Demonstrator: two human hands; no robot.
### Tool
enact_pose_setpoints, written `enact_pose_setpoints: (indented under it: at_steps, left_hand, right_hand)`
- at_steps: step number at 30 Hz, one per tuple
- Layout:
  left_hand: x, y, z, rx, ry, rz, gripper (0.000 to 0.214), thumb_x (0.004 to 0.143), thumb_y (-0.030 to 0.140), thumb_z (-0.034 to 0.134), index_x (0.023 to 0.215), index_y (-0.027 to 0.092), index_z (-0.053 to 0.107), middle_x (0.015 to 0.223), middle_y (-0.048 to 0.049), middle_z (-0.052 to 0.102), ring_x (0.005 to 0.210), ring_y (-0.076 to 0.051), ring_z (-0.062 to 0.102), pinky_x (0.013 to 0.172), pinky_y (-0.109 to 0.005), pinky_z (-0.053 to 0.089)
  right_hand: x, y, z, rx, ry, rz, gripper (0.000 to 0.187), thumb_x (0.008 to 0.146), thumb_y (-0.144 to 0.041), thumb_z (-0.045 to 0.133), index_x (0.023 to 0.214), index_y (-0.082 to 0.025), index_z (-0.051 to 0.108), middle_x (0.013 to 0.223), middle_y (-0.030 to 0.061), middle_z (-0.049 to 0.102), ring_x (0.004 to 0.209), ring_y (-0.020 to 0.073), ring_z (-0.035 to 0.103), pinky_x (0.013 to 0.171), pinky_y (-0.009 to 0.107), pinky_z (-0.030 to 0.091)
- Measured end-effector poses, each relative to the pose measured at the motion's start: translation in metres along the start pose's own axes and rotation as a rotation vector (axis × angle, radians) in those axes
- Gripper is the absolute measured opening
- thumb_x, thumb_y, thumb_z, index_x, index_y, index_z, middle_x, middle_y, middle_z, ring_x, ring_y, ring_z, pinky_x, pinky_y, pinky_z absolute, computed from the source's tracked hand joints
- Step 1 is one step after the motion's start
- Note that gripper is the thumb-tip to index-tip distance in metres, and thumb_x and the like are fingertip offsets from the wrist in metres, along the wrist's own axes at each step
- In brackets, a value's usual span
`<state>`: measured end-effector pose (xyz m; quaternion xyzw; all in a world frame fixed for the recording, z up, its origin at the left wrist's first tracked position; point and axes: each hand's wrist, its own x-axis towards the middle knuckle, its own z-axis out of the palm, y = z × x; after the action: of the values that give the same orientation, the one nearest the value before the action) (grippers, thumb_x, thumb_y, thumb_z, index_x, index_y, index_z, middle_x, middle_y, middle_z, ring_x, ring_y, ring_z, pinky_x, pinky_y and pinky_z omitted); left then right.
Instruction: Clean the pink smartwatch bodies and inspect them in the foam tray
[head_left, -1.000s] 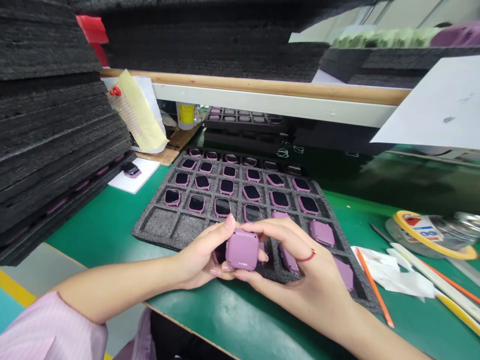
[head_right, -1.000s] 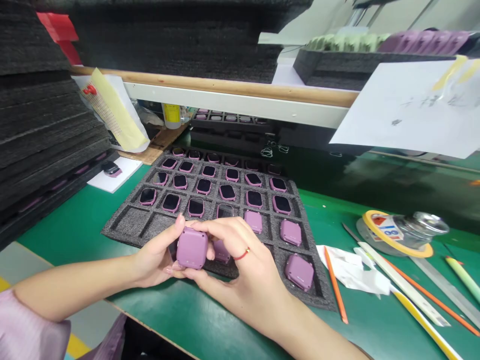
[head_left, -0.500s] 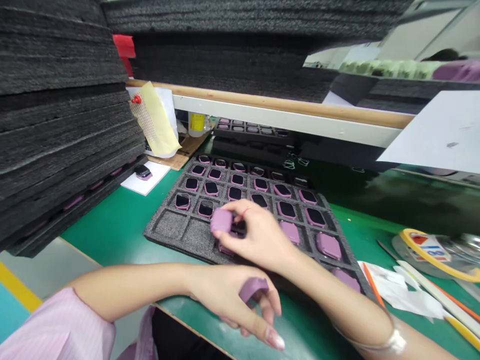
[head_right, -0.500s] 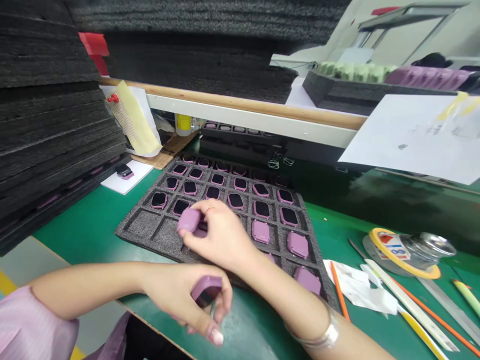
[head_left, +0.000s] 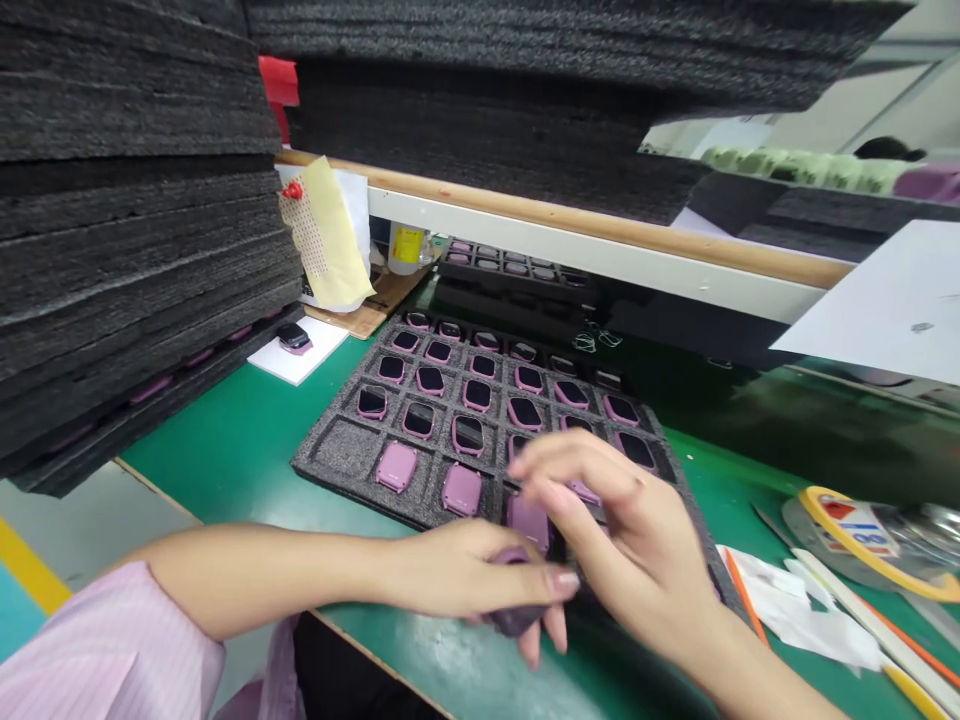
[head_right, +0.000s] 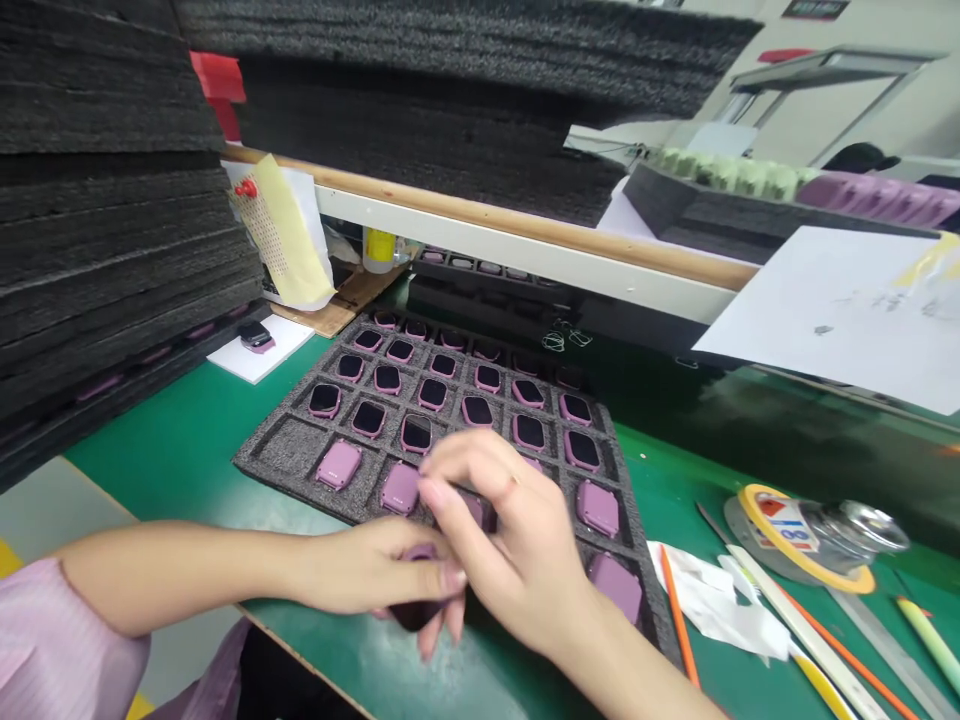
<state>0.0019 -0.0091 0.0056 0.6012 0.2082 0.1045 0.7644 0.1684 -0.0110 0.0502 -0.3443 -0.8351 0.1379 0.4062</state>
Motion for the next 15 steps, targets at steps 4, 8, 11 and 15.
enact_pose_setpoints:
  at_steps: [4,8,11,15]
  left_hand:
    - [0.007,-0.005,-0.001,-0.322,0.205,0.008,0.071,0.085,0.083,0.037,0.080,0.016,0.061,0.067,-0.0010,0.058,0.045,-0.007,0.035,0.044,-0.023,0.024]
    - [0.010,-0.007,-0.004,-0.564,0.213,0.081,0.053,0.086,0.068,0.054,0.090,0.015,0.061,0.074,-0.0029,0.063,0.046,-0.007,0.040,0.044,-0.022,0.021]
    - [0.009,-0.004,-0.006,-0.654,0.189,0.079,0.053,0.083,0.068,0.062,0.087,0.014,0.062,0.074,-0.0027,0.061,0.049,-0.007,0.045,0.044,-0.021,0.022]
    - [0.008,0.001,-0.007,-0.719,0.183,0.096,0.048,0.089,0.063,0.061,0.085,0.015,0.061,0.072,-0.0010,0.058,0.050,-0.006,0.043,0.044,-0.019,0.022]
  right_hand:
    - [-0.030,-0.002,-0.009,-0.178,-0.028,-0.118,0.024,0.090,-0.042,0.071,0.093,-0.021,0.060,0.108,0.0105,0.065,0.097,0.0224,0.066,0.080,0.035,0.056]
    - [-0.040,0.006,-0.003,-0.191,-0.085,-0.101,0.024,0.088,-0.033,0.074,0.103,-0.021,0.060,0.125,0.0146,0.061,0.115,0.0265,0.063,0.093,0.041,0.056]
    - [-0.037,0.007,0.000,-0.138,-0.047,-0.095,0.011,0.090,-0.022,0.070,0.096,-0.021,0.061,0.127,0.0136,0.062,0.107,0.0229,0.066,0.089,0.038,0.057]
    - [-0.032,0.004,0.001,-0.096,0.042,-0.084,0.008,0.088,-0.016,0.071,0.092,-0.020,0.065,0.122,0.0126,0.067,0.100,0.0210,0.069,0.084,0.035,0.058]
